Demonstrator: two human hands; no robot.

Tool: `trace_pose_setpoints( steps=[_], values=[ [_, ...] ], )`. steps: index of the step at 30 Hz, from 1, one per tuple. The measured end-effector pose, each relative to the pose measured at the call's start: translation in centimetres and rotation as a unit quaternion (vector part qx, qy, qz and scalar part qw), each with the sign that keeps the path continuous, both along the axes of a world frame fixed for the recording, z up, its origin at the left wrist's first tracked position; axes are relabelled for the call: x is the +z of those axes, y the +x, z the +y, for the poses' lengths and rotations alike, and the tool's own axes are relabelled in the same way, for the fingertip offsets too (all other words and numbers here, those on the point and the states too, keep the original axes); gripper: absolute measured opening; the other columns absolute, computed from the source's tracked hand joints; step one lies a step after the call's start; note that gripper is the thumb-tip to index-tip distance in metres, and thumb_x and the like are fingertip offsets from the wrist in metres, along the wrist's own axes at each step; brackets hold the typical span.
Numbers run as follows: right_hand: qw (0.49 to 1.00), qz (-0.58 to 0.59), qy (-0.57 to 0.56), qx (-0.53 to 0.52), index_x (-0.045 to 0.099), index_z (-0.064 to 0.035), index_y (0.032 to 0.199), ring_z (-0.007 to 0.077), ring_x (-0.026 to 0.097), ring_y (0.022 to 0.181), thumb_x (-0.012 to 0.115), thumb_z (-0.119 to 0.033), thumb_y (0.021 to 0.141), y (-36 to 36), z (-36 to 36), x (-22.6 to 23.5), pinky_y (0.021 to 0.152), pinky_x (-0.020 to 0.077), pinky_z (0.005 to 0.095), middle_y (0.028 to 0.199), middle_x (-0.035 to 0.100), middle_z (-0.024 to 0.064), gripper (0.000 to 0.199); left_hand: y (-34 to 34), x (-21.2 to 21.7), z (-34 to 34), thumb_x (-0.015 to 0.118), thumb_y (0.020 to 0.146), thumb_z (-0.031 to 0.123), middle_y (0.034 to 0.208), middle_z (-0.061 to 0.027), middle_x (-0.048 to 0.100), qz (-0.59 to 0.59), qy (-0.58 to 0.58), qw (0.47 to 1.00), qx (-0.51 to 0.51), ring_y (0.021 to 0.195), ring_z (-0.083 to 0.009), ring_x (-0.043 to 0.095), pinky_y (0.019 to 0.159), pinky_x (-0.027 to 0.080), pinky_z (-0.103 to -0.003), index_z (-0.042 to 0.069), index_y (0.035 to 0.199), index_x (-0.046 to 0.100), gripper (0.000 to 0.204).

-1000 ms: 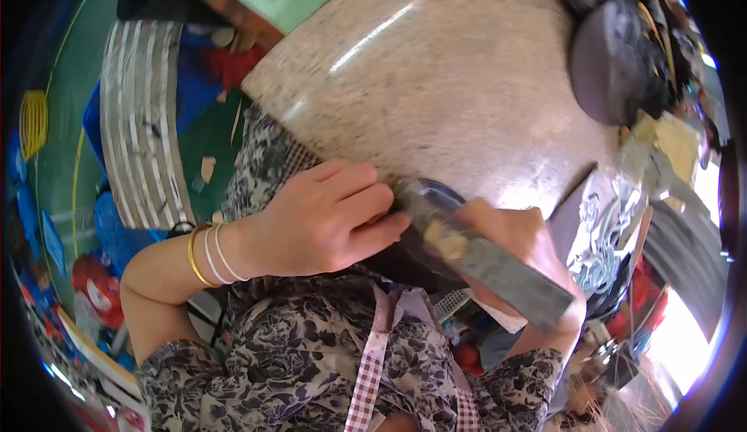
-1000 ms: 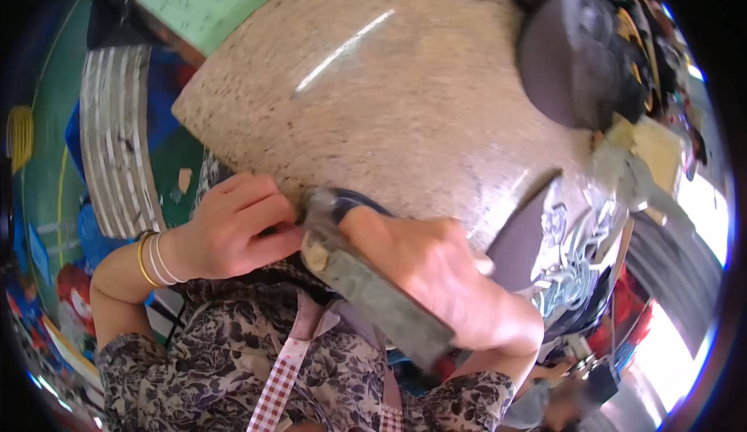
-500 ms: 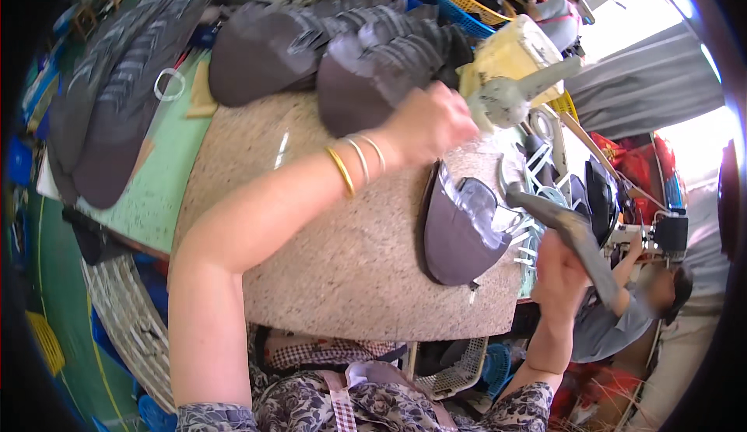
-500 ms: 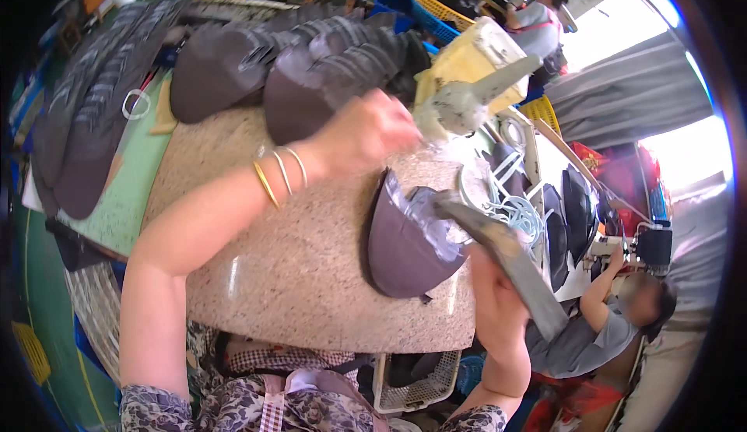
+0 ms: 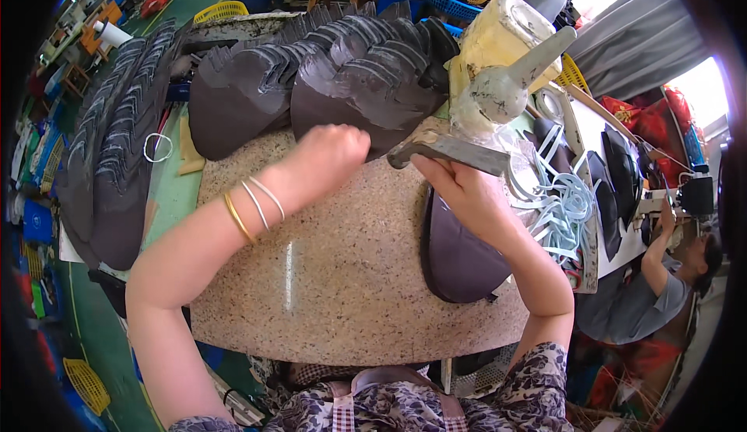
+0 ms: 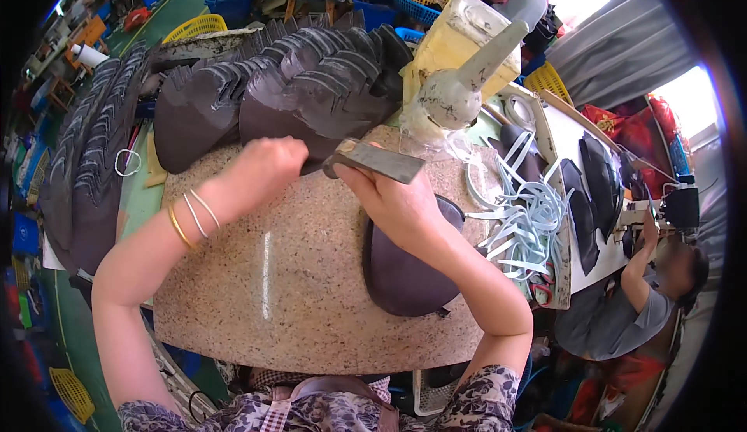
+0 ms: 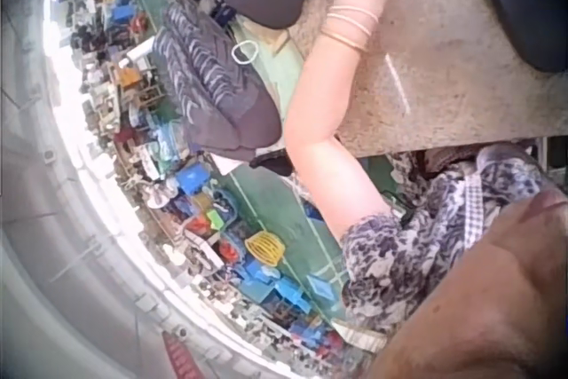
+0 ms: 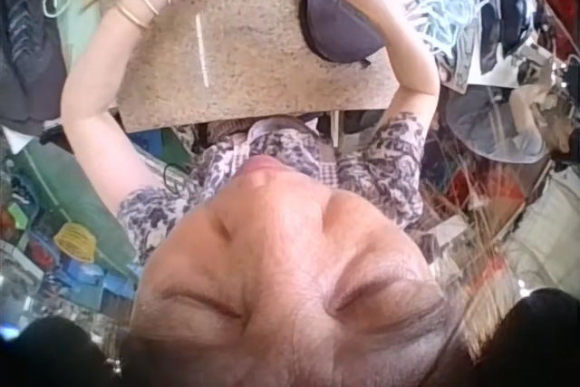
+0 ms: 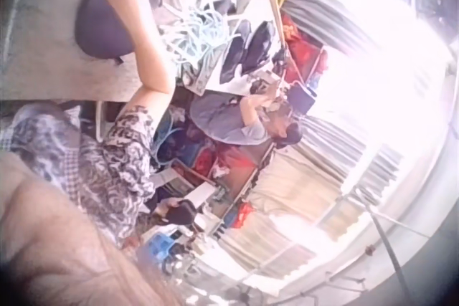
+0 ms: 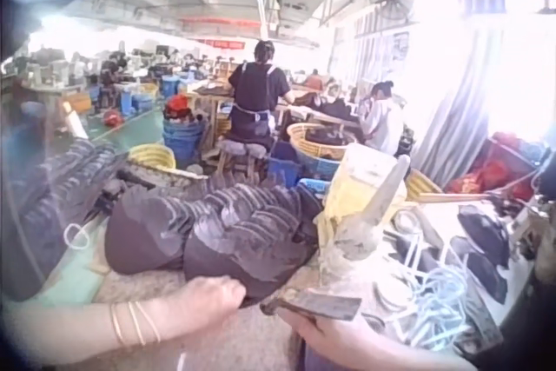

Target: The person aligns and hammers shoe upper components together by hand on a stone work surface, handling several black leather or synthetic parts one by one. The person also moves stacks of completed or in-progress components to and from the work area.

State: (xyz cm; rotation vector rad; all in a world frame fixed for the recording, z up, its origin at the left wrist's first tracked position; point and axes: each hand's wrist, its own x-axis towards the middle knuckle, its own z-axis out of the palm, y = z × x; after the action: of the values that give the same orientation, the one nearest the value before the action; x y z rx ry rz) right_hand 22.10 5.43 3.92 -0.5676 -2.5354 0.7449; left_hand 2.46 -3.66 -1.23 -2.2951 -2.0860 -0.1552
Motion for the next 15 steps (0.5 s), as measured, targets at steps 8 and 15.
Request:
trace_pose_setpoints(
  steps=[8,15],
  values=[
    [0.986,-0.126,0.107,-0.015,0.064,-0.0071,0.092,0.0370,0.061,0.079,0.053,-0.029,0.088,-7.5,2.7,-3.2,0.069,0.0494,0.0457,0.084,0.064,0.0185,0.026,-6.7,2.6,2.0,0.047,0.091,0.017,0.081,-0.0235,0.059,-0.291,0.286,0.913,0.015,0.079,-0.0402,0.058,0.065,0.047,-0.040,-0.001,0.090,0.059,0.021],
    [0.974,-0.163,0.157,0.018,0.063,-0.0063,0.090,0.0375,0.062,0.081,0.050,-0.028,0.089,-8.4,0.7,-1.9,0.072,0.0509,0.0453,0.089,0.063,0.0170,0.026,-17.1,15.0,-8.5,0.047,0.096,0.029,0.100,-0.0079,0.066,-0.098,0.541,0.820,0.161,0.092,-0.0136,0.060,0.084,0.045,-0.027,0.003,0.109,0.063,0.033]
  ],
)
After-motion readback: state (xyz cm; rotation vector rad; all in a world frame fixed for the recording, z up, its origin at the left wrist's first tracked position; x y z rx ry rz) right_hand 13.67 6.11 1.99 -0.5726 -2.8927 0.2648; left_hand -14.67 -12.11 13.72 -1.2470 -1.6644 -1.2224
